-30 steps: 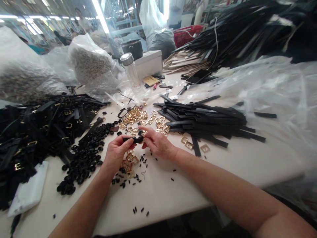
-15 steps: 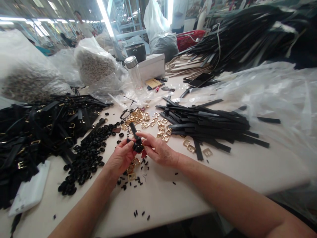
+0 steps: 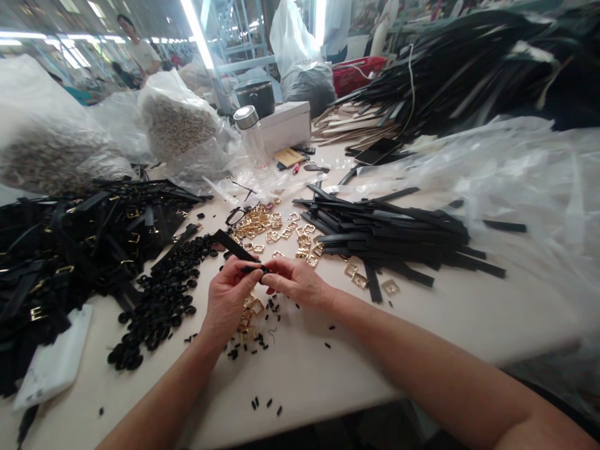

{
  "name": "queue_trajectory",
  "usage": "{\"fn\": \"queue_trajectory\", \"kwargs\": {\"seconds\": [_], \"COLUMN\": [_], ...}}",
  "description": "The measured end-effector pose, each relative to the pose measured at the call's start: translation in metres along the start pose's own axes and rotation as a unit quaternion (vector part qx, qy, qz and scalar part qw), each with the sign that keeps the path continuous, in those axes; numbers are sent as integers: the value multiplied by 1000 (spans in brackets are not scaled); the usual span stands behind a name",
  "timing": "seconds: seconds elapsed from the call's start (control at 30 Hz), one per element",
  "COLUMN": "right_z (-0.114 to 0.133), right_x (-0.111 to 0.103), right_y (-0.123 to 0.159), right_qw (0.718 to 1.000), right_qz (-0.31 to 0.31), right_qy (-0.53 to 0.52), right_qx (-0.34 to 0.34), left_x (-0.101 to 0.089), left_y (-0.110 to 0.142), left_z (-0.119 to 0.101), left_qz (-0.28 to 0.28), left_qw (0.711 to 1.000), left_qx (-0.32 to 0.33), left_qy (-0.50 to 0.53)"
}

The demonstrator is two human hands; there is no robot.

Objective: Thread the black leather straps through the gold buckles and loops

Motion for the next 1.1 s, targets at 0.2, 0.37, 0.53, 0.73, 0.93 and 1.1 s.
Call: {"fn": "queue_trajectory", "kwargs": {"seconds": [0.2, 0.37, 0.53, 0.73, 0.93, 1.1], "right_z": [3, 4, 8, 6, 12, 15], "right_x": [0, -4, -2, 2, 4, 6], "right_y": [2, 2, 3, 5, 5, 6], "right_qw": [999, 1000, 997, 994, 993, 990], "right_qz": [19, -12, -7, 26, 71, 96], "right_qy": [26, -21, -73, -83, -56, -57], "right_qx": [-22, 4, 35, 69, 76, 89], "left_x": [8, -7, -13, 3, -2, 3], "left_y": [1, -3, -9, 2, 2, 4], "left_z": [3, 0, 0, -7, -12, -14], "left_qz": [28, -31, 8, 155, 149, 179], "left_qw": [999, 996, 991, 982, 983, 979], "left_qx": [-27, -33, -95, -94, -50, -57], "left_qy": [3, 81, 91, -45, -93, -80]}}
Point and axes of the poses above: each hand's wrist, its own y-axis away from the middle knuckle, its own x-axis out of the palm, z = x × y, the point moved 7 cm from there along -y, towards the middle knuckle, and after that the axes turned 13 degrees about -x, right-handed, at the moved point
